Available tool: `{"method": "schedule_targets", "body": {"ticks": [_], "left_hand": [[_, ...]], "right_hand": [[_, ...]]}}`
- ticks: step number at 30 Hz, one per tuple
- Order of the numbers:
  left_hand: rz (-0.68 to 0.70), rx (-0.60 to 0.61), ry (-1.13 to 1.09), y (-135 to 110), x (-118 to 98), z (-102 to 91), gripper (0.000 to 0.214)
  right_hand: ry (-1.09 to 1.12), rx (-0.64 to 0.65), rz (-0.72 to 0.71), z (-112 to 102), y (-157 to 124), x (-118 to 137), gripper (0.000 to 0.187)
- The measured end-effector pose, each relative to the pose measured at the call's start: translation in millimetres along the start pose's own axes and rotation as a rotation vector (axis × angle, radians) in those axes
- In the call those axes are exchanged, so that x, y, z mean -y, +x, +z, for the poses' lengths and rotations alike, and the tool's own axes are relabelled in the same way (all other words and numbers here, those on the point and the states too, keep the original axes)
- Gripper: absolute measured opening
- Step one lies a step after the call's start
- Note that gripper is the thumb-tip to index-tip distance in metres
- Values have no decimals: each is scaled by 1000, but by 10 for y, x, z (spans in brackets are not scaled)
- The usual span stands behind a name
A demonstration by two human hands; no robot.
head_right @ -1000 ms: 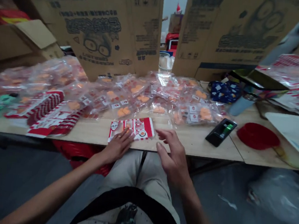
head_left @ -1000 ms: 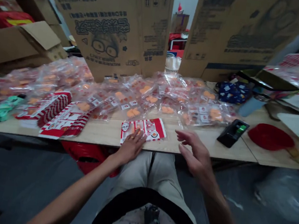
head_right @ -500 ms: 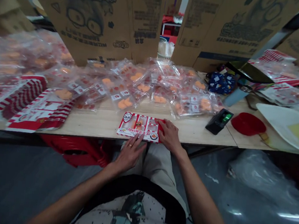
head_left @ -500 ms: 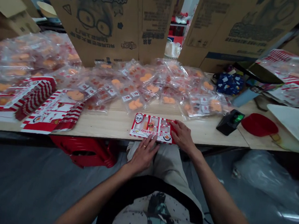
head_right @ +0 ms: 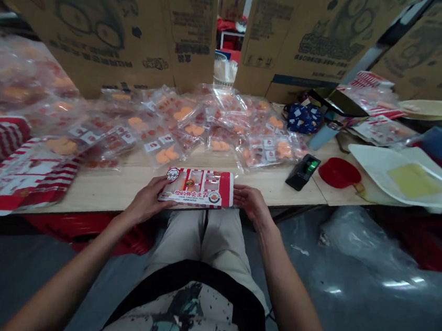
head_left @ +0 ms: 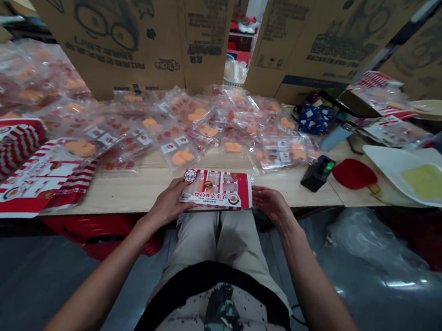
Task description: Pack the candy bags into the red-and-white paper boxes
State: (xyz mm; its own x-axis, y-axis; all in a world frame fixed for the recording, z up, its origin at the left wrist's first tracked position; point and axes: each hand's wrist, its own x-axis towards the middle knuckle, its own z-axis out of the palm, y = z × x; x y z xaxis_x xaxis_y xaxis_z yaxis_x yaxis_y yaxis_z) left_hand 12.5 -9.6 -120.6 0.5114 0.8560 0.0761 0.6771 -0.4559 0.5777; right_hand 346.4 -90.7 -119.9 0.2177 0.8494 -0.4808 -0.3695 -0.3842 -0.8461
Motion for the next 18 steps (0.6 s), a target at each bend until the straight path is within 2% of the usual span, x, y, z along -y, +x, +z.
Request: {"method": "schedule_targets", "body": {"ticks": [6, 10, 14, 18], "left_hand": [[-69, -44, -75, -104, -52, 164, 96], [-130, -86, -244, -147, 16, 253, 107], [-129, -155, -327, -225, 52, 354, 98], [-157, -208, -279, -285, 28, 419, 89]], "right_hand": [[42, 133, 69, 65, 16, -33, 23], [17, 124, 63, 23, 54, 21, 18], [-3, 96, -2, -43, 74, 56, 22], [83, 156, 84, -19, 122, -13, 24]]}}
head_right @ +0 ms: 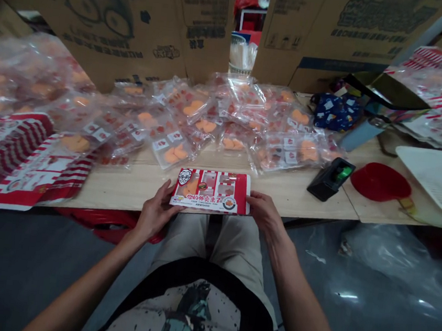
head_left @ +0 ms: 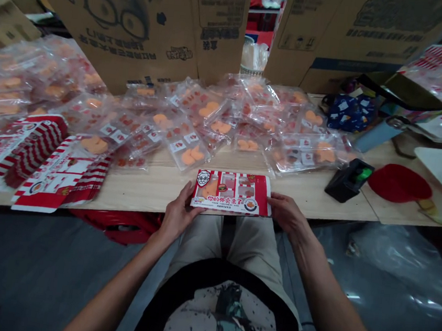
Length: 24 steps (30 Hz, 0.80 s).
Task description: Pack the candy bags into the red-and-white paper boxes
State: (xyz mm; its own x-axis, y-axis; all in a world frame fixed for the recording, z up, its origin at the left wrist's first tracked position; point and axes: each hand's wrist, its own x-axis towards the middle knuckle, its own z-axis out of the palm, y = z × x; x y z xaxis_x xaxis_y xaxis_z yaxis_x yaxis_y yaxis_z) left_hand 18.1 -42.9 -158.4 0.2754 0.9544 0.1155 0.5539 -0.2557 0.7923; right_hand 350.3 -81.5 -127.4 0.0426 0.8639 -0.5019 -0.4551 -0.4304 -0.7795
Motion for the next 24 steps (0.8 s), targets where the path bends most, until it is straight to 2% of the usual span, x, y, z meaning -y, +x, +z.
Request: {"method": "schedule_targets", "body": {"ticks": [5, 8, 11, 15, 18, 24], "left_hand": [[15, 64, -1, -4, -48, -88, 87], [136, 131, 121, 153, -108, -214, 89], [254, 275, 275, 467, -173, -325, 112], [265, 491, 334, 852, -230, -376, 141], [271, 510, 314, 929, -238, -363, 146], [305, 469, 287, 863, -205, -350, 146]], "right_hand": [[5, 30, 75, -67, 47, 27, 26], [22, 21, 69, -129, 57, 136, 39], [28, 93, 90, -123, 79, 210, 38], [54, 147, 94, -28, 77, 164, 29], [69, 201, 98, 34, 40, 67, 32], [74, 218, 130, 115, 65, -57, 28]]}}
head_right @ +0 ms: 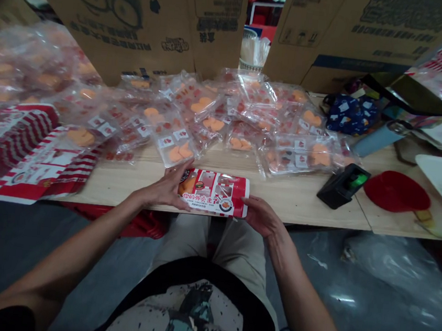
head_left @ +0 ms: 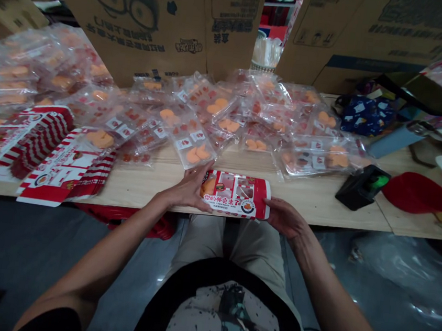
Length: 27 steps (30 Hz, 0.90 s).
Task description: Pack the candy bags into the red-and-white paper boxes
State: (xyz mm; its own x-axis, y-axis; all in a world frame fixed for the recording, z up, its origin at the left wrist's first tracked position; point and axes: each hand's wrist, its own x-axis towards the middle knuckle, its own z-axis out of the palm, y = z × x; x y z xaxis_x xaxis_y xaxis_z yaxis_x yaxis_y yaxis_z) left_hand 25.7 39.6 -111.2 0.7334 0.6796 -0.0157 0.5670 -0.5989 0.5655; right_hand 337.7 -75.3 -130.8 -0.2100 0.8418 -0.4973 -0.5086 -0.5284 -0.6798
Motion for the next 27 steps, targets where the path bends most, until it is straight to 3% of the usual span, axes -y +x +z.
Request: {"method": "schedule_targets", "body": {"ticks": [4, 7, 12, 17, 19, 22, 24, 27], "left_hand": [[-18, -9, 38, -48, -1, 4, 141], [5, -15, 177, -167, -77, 80, 119], [113, -7, 409, -323, -326, 396, 87], [58, -67, 450, -140, -632, 712, 68], [59, -131, 407, -52, -759, 794, 75], [54, -336, 319, 26, -896, 823, 85], [106, -473, 255, 68, -944, 751, 78], [295, -579, 151, 150, -979, 496, 54]], "right_hand": [[-32, -19, 3, 10, 60, 22, 28], [-80, -94, -52, -5, 67, 58, 28], [-167, -211, -115, 6, 93, 66, 22], [-108, -180, -26, 83, 105, 98, 23], [-73, -194, -21, 125, 51, 150, 24], [-16, -153, -64, 255, -121, 257, 29], [-13, -89, -113, 411, -270, 341, 33], [-135, 4, -238, 691, -477, 508, 33]]}}
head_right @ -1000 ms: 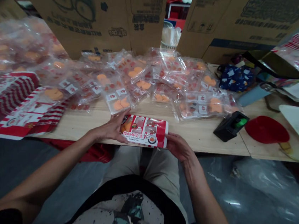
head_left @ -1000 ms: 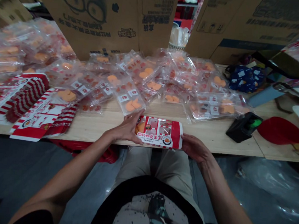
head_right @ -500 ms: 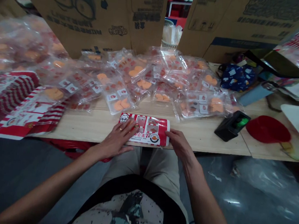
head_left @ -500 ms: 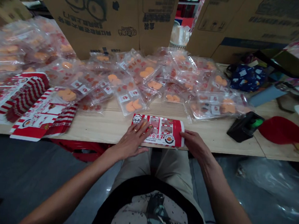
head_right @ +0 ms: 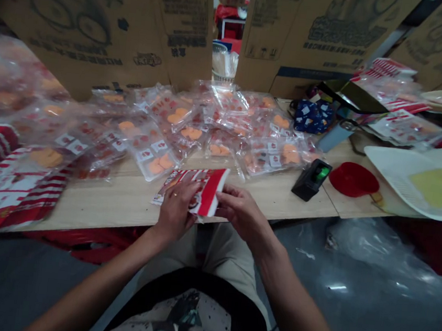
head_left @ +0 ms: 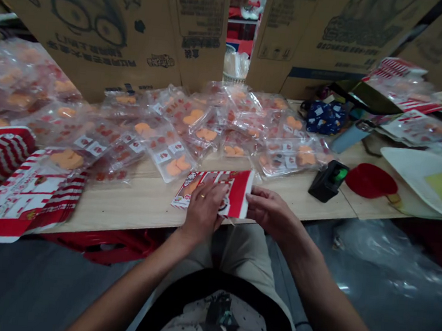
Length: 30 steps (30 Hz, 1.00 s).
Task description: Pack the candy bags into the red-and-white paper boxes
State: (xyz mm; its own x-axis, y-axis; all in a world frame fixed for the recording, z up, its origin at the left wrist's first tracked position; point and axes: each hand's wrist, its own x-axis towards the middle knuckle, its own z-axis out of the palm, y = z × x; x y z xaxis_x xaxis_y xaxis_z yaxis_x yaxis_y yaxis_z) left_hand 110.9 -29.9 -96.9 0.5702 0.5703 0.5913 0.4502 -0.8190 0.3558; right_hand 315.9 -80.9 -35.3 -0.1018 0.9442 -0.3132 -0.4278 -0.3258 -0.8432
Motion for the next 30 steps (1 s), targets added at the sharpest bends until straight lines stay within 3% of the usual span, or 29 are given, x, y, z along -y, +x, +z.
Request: {"method": "schedule_targets", "body": {"ticks": [2, 4, 6, 8, 10, 13, 16, 21, 26, 30], "left_hand": [[-36, -96, -107, 166, 57, -167, 40], [-227, -205, -254, 307, 132, -341, 33], [-424, -270, -449, 397, 225, -476, 34], [-511, -249, -647, 436, 331, -538, 39], [-540, -242, -771, 441, 431, -520, 41], [-521, -416, -788, 432, 535, -402, 59], [-402, -595, -699, 422, 574, -278, 78], [-259, -677, -519, 359, 525, -192, 54], [-274, -661, -447, 298, 458, -232, 43], [-320, -574, -405, 302, 417, -333, 26]], "right_hand": [[-167, -48, -217, 115, -55, 175, 29], [-383, -212, -501, 153, -50, 317, 28], [-574, -296, -690, 143, 27, 376, 36], [-685, -210, -731, 138, 163, 322, 46], [-663, -129, -745, 170, 325, 172, 44], [-512, -169, -808, 254, 525, -93, 36], [-494, -205, -881, 297, 614, -234, 37], [-613, -180, -939, 258, 592, -209, 40], [-688, -218, -987, 234, 547, -188, 36], [-820, -188, -1115, 238, 529, -112, 31]]}}
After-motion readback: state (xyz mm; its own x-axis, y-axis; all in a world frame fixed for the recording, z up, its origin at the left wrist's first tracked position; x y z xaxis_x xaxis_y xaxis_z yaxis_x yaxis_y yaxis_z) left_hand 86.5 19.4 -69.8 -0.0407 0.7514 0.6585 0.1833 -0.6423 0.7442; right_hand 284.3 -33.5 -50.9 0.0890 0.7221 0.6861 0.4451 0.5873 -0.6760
